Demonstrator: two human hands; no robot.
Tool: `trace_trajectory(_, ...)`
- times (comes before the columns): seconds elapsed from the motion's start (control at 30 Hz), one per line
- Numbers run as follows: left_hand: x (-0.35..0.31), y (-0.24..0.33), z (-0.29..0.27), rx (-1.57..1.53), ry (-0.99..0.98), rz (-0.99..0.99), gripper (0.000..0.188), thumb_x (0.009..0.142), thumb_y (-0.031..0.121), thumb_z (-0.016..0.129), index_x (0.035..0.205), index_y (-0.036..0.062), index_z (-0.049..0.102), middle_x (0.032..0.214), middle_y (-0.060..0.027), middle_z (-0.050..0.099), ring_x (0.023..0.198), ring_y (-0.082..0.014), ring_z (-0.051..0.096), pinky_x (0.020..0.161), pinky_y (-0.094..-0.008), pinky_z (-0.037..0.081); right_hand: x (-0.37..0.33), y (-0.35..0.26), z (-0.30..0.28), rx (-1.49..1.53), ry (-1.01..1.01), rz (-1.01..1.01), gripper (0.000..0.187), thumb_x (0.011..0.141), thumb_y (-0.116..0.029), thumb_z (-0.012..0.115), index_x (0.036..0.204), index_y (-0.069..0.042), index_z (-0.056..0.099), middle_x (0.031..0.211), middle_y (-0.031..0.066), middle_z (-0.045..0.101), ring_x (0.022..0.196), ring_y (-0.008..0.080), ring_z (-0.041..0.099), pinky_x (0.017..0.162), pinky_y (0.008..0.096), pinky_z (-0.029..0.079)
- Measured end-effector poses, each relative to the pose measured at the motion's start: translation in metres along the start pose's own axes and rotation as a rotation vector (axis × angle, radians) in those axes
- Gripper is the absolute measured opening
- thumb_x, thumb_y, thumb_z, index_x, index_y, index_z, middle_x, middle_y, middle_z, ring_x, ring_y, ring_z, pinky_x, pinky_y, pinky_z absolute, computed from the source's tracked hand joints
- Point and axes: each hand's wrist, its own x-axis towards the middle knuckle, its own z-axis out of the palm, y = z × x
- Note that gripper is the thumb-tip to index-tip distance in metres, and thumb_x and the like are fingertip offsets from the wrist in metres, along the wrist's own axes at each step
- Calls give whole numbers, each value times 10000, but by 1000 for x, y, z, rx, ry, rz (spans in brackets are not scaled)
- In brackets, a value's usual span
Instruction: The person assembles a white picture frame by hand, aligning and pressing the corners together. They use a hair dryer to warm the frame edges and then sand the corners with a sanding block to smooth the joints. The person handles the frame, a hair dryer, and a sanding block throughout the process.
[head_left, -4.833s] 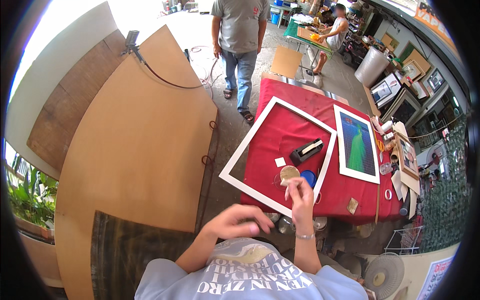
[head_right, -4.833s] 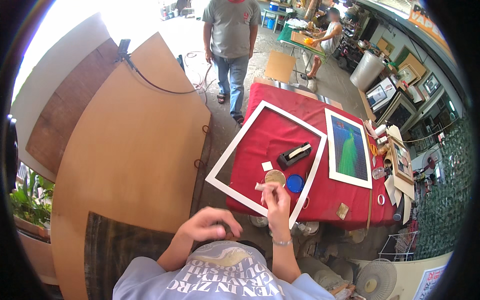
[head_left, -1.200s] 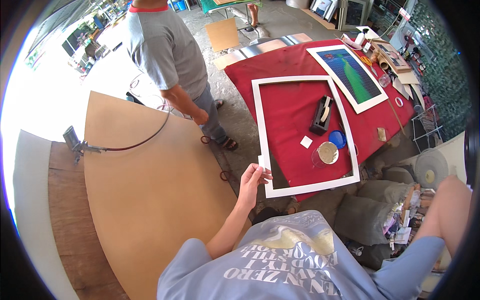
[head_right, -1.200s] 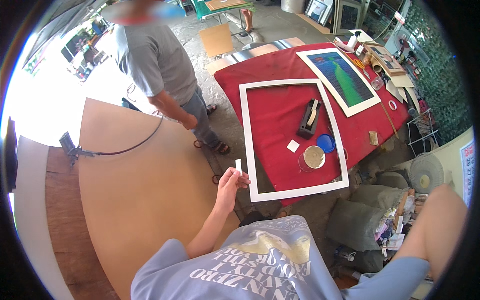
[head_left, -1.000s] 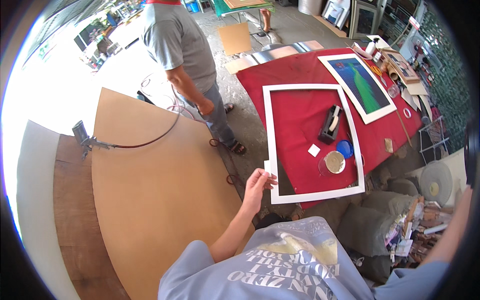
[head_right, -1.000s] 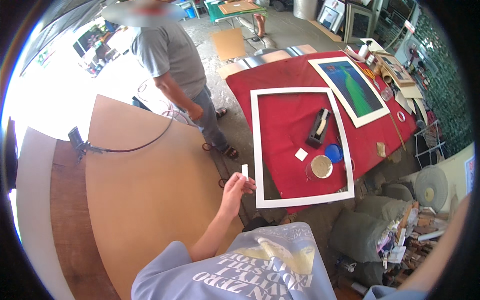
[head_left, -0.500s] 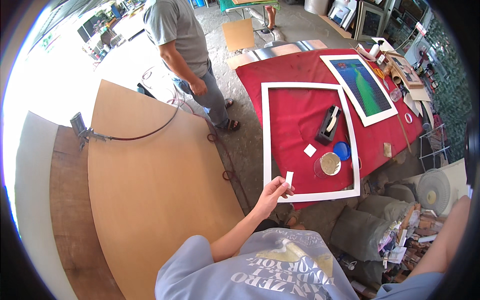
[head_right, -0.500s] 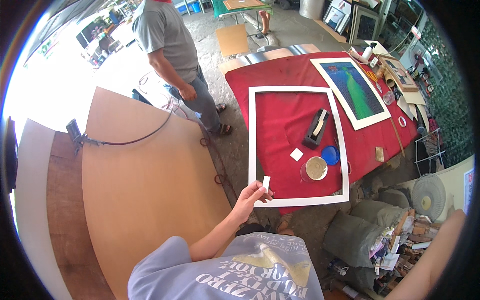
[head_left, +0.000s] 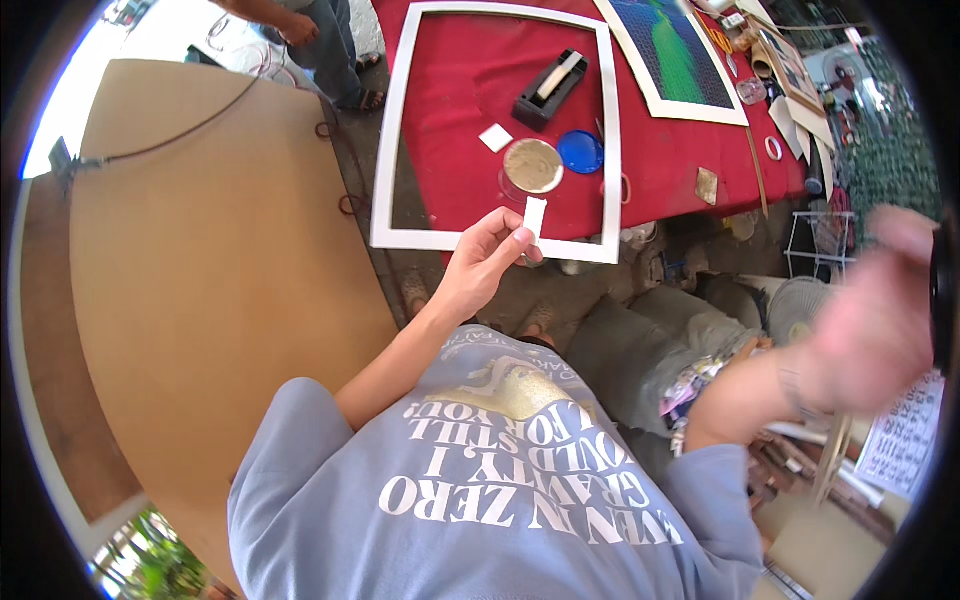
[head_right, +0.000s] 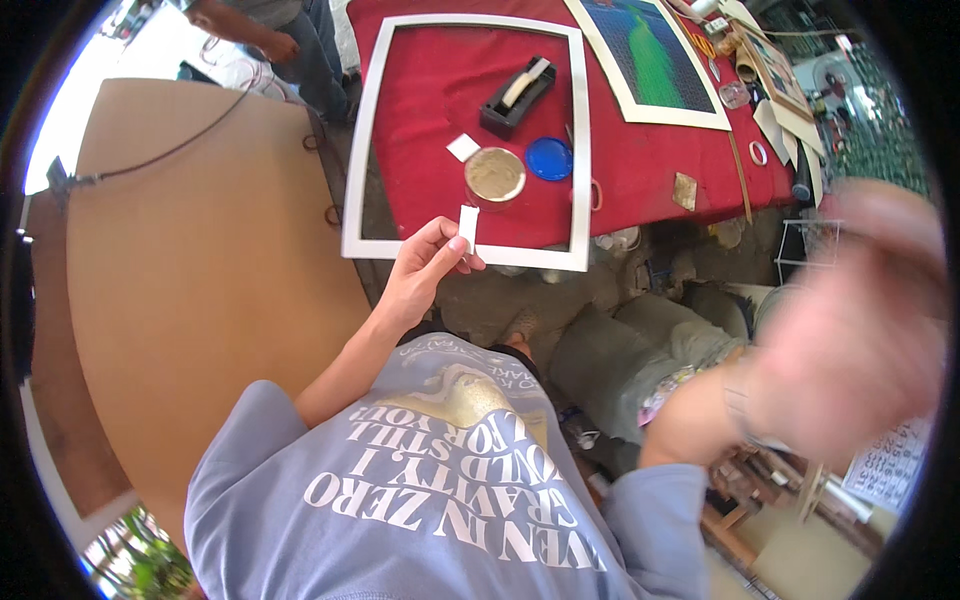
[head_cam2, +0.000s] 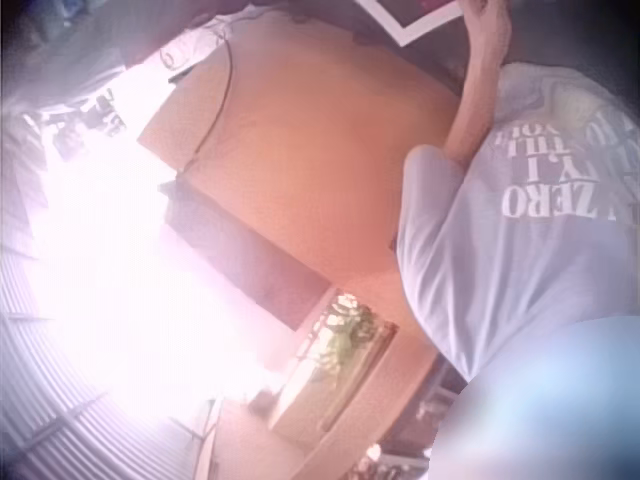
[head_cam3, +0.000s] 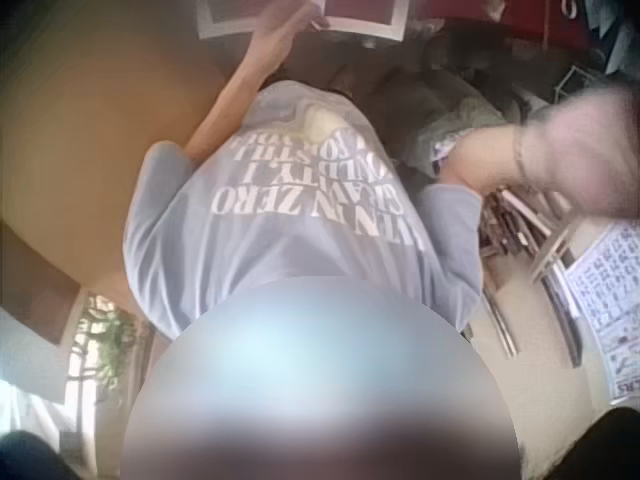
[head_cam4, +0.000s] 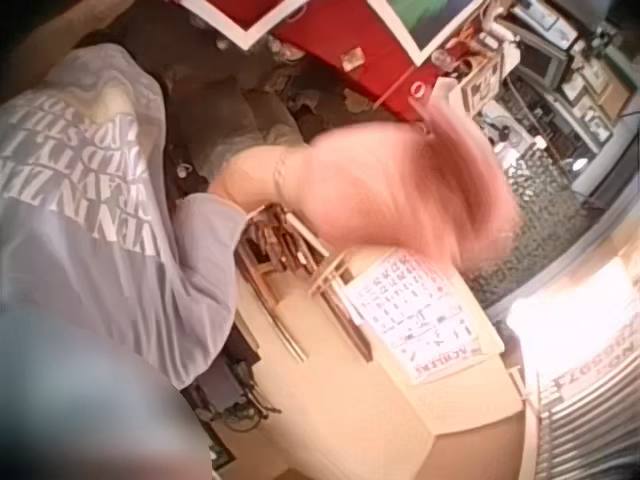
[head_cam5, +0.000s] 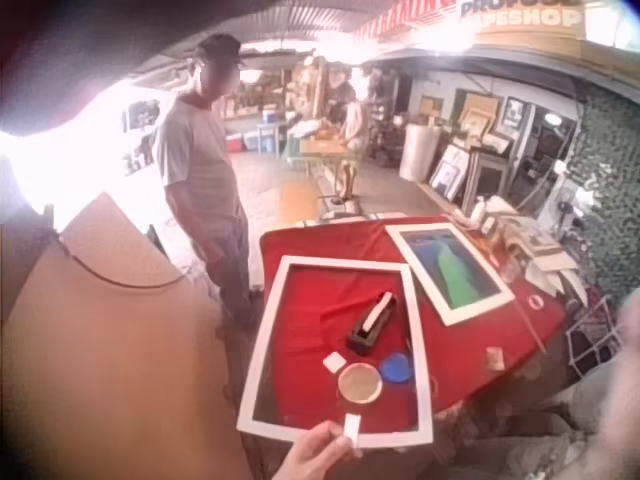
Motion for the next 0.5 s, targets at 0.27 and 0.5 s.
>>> trace_trajectory(0.27,-21,-102,138,-179,99,-112,159,1075,190,604,1058,31,610,985,-21,670,928,-101,669,831,-264,523,-293,46,30,756,325,1223,353,1011,-294,707,1195,-6,616,1196,112,700,996,149,665,857,289,538)
trace_trajectory(0.5,-58,-133,169,-181,142,-357,270,1061,243,633,1193,11,677,973,4,673,868,-71,620,842,-259,532,-354,21,15,905,344,1421,168,958,-90,753,1041,-16,628,1151,158,736,897,142,684,763,292,588)
